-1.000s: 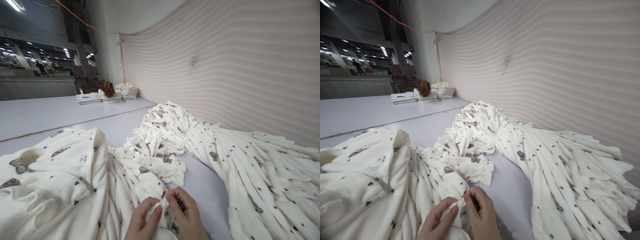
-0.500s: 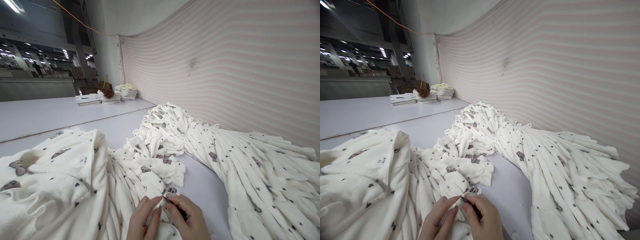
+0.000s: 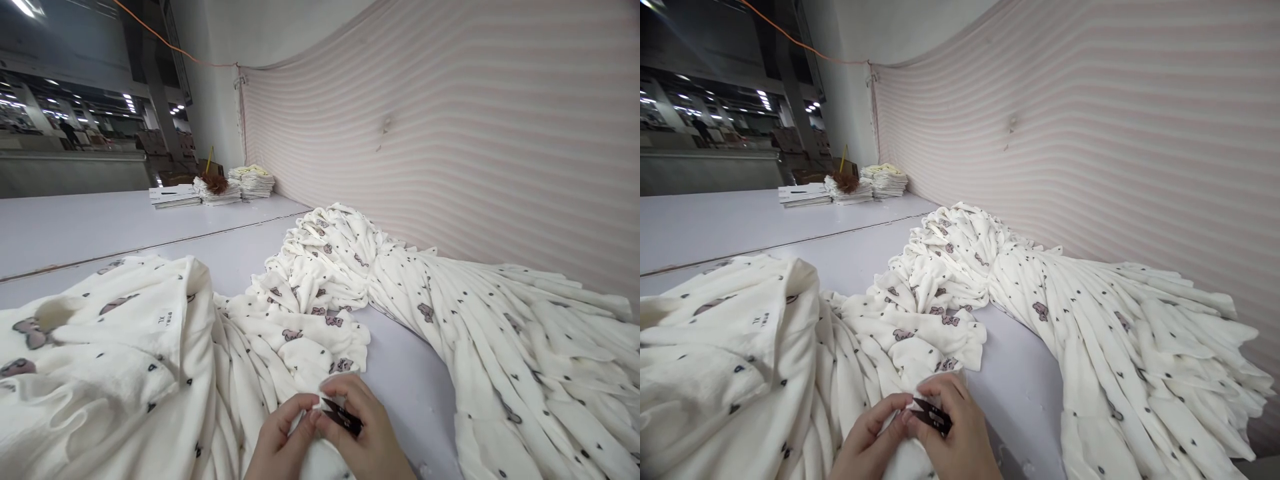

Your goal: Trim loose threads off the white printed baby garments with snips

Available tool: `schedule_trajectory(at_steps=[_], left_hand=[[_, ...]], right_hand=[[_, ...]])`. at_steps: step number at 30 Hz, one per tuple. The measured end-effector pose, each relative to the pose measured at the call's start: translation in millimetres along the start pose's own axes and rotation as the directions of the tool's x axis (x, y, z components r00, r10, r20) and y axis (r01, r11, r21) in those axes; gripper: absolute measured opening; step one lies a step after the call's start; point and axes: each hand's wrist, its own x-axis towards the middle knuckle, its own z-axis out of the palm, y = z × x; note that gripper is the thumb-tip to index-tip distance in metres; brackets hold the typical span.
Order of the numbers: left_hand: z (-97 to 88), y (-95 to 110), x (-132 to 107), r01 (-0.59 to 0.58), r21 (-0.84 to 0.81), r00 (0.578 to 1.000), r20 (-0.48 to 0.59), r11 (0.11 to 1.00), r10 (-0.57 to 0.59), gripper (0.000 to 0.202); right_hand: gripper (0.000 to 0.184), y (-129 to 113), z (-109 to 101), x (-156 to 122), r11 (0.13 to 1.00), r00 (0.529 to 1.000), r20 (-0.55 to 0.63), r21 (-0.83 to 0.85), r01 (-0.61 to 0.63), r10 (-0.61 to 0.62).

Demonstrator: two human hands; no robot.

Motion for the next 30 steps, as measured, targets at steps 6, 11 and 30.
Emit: schedule_trajectory(at_steps=[6, 11, 30], left_hand=[[-5.7, -2, 4, -0.048, 0.166, 0.996, 0.088, 0.985, 0.033, 0.038], [-4.2, -4, 5, 0.034, 0.129, 0.995, 0.091, 0.991, -0.046, 0.038], [10.5, 10, -3, 0.016, 0.249, 0.995, 0.091, 0.968, -0.04, 0.038]], right_hand=[[0.022, -1, -5, 7, 0.984, 0.98, 0.09, -0.001, -0.179, 0.179], [0.032, 4, -2, -1, 0.99, 0.992, -0.038, -0.079, -0.12, 0.118], [0.04, 34, -4, -5, 0.725, 0.878, 0.266, 0.496, -0.478, 0.398]])
